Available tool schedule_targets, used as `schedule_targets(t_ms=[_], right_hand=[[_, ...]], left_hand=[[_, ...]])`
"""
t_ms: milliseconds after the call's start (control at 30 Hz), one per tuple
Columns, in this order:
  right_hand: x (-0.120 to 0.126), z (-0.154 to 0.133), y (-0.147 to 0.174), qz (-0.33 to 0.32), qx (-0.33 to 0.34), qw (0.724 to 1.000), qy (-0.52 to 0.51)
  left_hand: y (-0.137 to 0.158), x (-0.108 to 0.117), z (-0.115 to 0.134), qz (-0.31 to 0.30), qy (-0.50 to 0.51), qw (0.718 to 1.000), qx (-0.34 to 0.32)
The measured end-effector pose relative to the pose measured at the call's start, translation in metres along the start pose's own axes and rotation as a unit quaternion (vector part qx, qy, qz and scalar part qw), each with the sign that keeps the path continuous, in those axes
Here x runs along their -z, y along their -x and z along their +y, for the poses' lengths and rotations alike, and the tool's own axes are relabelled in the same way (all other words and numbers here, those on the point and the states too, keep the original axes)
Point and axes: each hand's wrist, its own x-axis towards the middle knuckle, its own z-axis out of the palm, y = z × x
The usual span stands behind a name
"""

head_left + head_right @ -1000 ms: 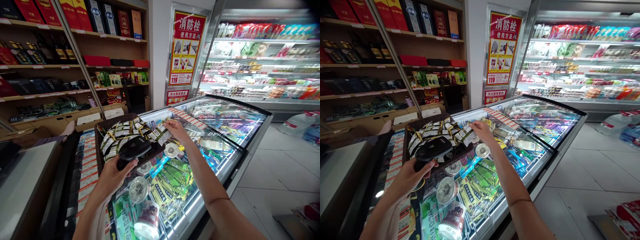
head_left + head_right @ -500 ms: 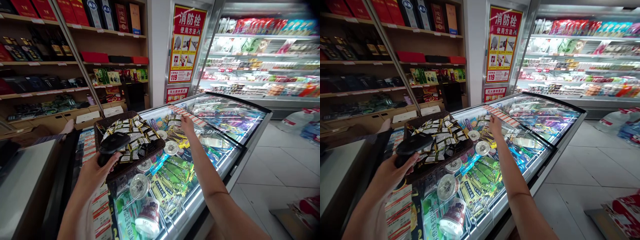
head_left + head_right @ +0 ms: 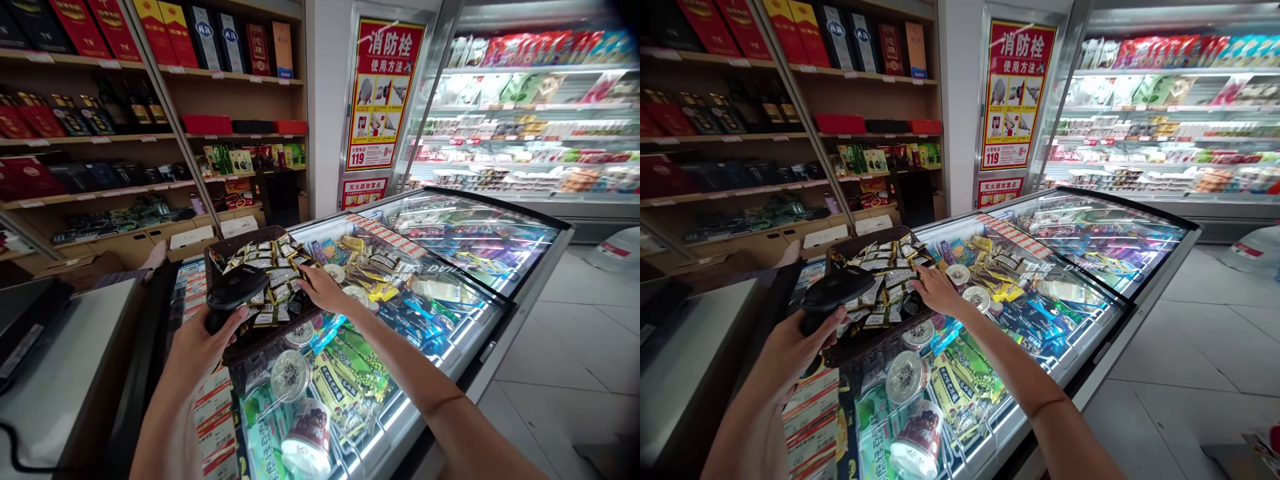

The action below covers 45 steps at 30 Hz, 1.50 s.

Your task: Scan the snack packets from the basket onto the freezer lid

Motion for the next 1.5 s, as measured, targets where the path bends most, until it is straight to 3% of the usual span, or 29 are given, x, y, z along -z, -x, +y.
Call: schedule_targets(t_ms=[100, 233, 300, 367, 433, 567, 667, 867, 1067, 1367, 1500], right_hand=[[0.000, -0.002, 0.002, -0.020, -0.025, 0.999, -0.004], [0.010, -0.003, 0.001, -0.071, 0.012, 0.997, -0.022], [0.009, -0.007, 0.001, -0.055, 0.029, 0.996, -0.062], [0.005, -0.011, 0.001, -0.014, 0.001, 0.989, -0.147], [0.004, -0.013, 0.000, 0.056, -0.074, 0.958, -0.271], [0.016, -0.007, -0.003, 0.182, -0.213, 0.835, -0.474], [0.029, -0.001, -0.005, 0.192, -0.239, 0.800, -0.516], [0.035, -0.002, -0.005, 0.174, -0.237, 0.808, -0.510], [0.036, -0.003, -0.002, 0.196, -0.288, 0.833, -0.431], [0.036, -0.007, -0.002, 0.163, -0.242, 0.821, -0.491], [0.038, -0.007, -0.002, 0.156, -0.238, 0.824, -0.490]], left_hand=[[-0.001, 0.000, 0.002, -0.027, -0.015, 1.000, -0.005], [0.002, -0.003, 0.006, -0.029, -0.014, 0.999, -0.019], [0.005, -0.005, 0.009, -0.017, -0.005, 1.000, -0.022], [0.008, -0.007, 0.012, -0.004, -0.003, 1.000, -0.021], [0.011, -0.011, 0.015, 0.001, 0.004, 1.000, -0.017], [0.017, -0.023, 0.024, -0.023, 0.078, 0.997, -0.013], [0.022, -0.036, 0.032, -0.065, 0.121, 0.990, -0.012], [0.023, -0.041, 0.034, -0.146, 0.077, 0.986, -0.023], [0.014, -0.035, 0.023, -0.151, 0.045, 0.987, -0.025], [0.017, -0.036, 0.026, -0.167, 0.049, 0.984, -0.019], [0.022, -0.039, 0.029, -0.140, 0.060, 0.988, -0.031]])
